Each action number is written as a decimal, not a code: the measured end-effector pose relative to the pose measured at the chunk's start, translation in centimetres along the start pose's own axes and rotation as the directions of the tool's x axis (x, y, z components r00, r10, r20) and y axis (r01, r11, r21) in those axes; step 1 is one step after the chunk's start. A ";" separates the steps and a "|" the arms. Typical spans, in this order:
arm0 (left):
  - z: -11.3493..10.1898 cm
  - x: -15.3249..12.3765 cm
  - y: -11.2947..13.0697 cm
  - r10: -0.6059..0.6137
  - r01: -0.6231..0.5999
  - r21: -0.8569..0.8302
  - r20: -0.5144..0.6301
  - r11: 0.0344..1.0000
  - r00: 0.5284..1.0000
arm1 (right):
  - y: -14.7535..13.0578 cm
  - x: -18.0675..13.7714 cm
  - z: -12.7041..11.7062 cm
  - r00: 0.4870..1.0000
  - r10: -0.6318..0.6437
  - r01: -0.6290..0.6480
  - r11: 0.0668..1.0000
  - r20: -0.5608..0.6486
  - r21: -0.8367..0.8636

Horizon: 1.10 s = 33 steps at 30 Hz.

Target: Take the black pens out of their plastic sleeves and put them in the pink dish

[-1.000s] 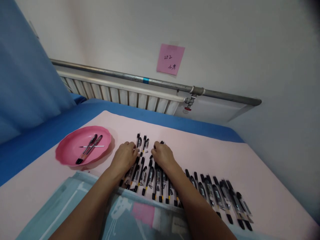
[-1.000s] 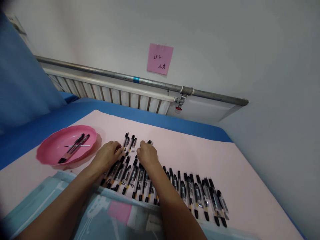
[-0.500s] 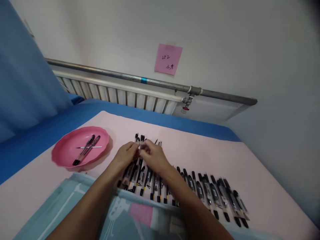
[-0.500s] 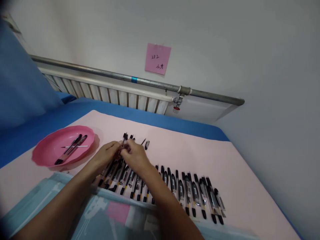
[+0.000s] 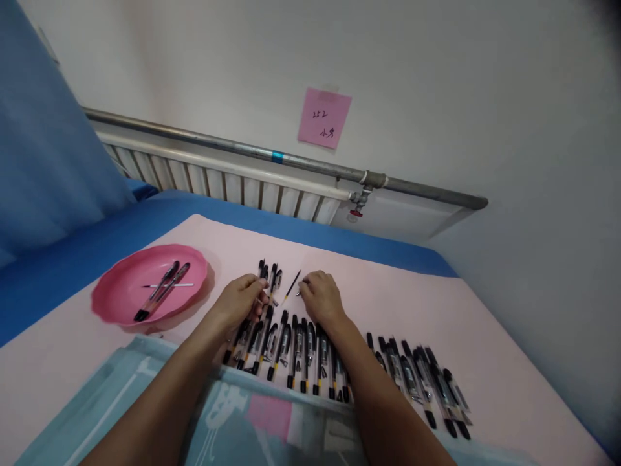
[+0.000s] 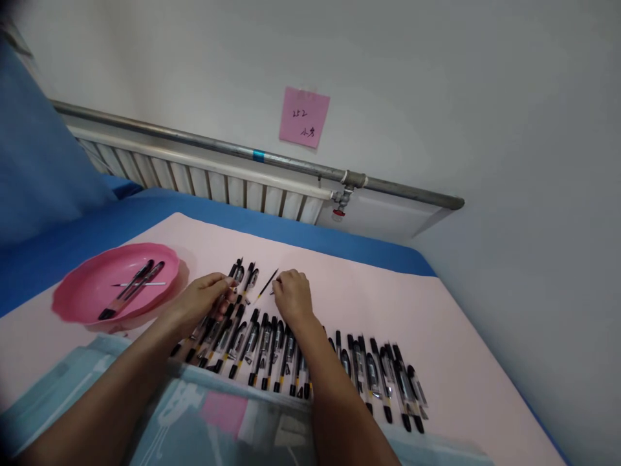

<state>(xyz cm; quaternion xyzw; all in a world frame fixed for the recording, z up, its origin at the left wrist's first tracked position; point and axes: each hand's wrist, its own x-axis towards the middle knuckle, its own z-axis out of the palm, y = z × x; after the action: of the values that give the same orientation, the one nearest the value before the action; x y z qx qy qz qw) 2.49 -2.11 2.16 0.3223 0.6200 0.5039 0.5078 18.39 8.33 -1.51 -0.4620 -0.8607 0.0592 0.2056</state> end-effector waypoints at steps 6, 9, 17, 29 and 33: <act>0.5 0.0 -0.2 0.023 -0.022 0.077 -0.007 0.997 1.000 | -2.1 0.1 1.3 1.000 0.007 -0.001 0.980 0.028 -0.198; 0.6 0.0 -0.3 0.044 -0.043 0.106 -0.008 0.993 0.999 | -2.5 0.3 1.6 0.997 0.048 -0.031 0.968 0.063 -0.249; 0.9 -0.1 -0.1 0.030 -0.027 0.149 -0.016 0.988 0.999 | -2.8 0.9 1.6 0.981 0.139 -0.101 0.962 0.134 -0.254; 0.7 0.1 -0.4 0.053 -0.047 0.169 -0.029 0.985 0.998 | -2.9 1.3 1.2 0.993 0.056 -0.034 0.978 0.107 -0.204; 0.8 0.1 -0.3 0.050 -0.044 0.173 -0.025 0.984 0.998 | -3.4 1.3 1.2 0.987 0.050 -0.023 0.984 0.154 -0.176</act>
<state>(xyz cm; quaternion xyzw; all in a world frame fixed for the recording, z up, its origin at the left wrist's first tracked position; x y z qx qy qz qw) 3.28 -1.87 1.85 0.3721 0.6609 0.4648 0.4568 14.66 7.63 -1.23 -0.4877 -0.8675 0.0243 0.0948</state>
